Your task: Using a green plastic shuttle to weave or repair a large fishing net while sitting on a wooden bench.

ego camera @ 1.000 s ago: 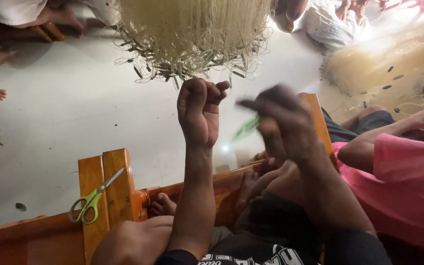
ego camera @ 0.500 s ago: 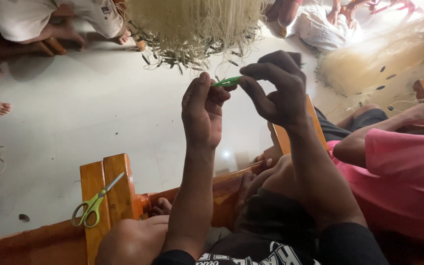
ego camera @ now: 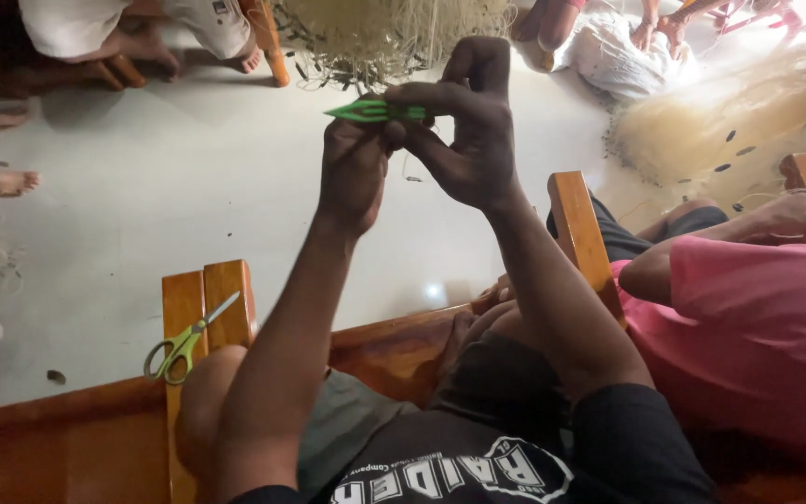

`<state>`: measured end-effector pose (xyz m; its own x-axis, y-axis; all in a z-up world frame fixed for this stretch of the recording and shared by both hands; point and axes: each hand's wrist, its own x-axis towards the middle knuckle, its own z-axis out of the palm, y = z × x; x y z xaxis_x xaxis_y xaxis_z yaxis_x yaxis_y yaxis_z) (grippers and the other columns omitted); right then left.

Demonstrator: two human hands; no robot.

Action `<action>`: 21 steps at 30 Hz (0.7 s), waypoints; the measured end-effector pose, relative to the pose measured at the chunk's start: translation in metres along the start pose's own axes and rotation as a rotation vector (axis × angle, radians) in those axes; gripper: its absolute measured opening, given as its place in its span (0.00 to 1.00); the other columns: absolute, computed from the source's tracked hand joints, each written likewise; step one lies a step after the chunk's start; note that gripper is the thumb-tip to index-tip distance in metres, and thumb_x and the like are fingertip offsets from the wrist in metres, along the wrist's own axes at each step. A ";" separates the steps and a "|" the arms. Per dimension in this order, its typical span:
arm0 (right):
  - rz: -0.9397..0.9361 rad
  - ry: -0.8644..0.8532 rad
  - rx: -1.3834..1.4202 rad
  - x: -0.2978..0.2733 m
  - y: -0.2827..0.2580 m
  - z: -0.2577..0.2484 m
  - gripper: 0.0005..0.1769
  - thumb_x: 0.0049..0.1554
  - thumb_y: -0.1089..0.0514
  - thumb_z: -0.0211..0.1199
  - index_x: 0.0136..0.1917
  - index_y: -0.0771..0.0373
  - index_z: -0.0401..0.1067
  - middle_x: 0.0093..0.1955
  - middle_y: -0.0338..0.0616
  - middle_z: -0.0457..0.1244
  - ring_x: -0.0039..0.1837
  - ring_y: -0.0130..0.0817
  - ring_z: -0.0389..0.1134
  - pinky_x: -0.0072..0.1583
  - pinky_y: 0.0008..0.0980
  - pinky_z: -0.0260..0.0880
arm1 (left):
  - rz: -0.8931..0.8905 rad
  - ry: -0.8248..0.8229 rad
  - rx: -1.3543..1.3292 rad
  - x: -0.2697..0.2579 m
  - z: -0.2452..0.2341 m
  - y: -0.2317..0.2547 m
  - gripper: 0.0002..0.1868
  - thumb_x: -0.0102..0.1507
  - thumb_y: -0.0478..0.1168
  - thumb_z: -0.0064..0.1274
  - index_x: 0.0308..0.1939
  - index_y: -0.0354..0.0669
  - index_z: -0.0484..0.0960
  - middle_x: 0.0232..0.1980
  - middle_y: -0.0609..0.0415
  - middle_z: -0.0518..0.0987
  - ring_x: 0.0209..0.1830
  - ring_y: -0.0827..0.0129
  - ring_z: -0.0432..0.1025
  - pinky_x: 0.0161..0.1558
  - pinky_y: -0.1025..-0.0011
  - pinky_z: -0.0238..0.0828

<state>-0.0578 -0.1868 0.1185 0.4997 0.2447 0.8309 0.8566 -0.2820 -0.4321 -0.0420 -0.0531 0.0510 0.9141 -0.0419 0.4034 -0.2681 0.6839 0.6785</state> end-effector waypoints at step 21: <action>0.493 -0.297 -0.390 -0.020 -0.039 -0.028 0.16 0.64 0.47 0.58 0.55 0.62 0.66 0.45 0.36 0.70 0.32 0.36 0.68 0.43 0.42 0.66 | -0.034 0.159 0.331 -0.001 -0.017 0.033 0.13 0.65 0.47 0.51 0.29 0.46 0.75 0.26 0.57 0.75 0.39 0.69 0.77 0.50 0.66 0.75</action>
<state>-0.1043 -0.2068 0.1287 0.8802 0.2307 0.4148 0.4400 -0.7245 -0.5307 -0.0466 -0.0177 0.0625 0.9530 0.0713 0.2945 -0.2972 0.4101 0.8623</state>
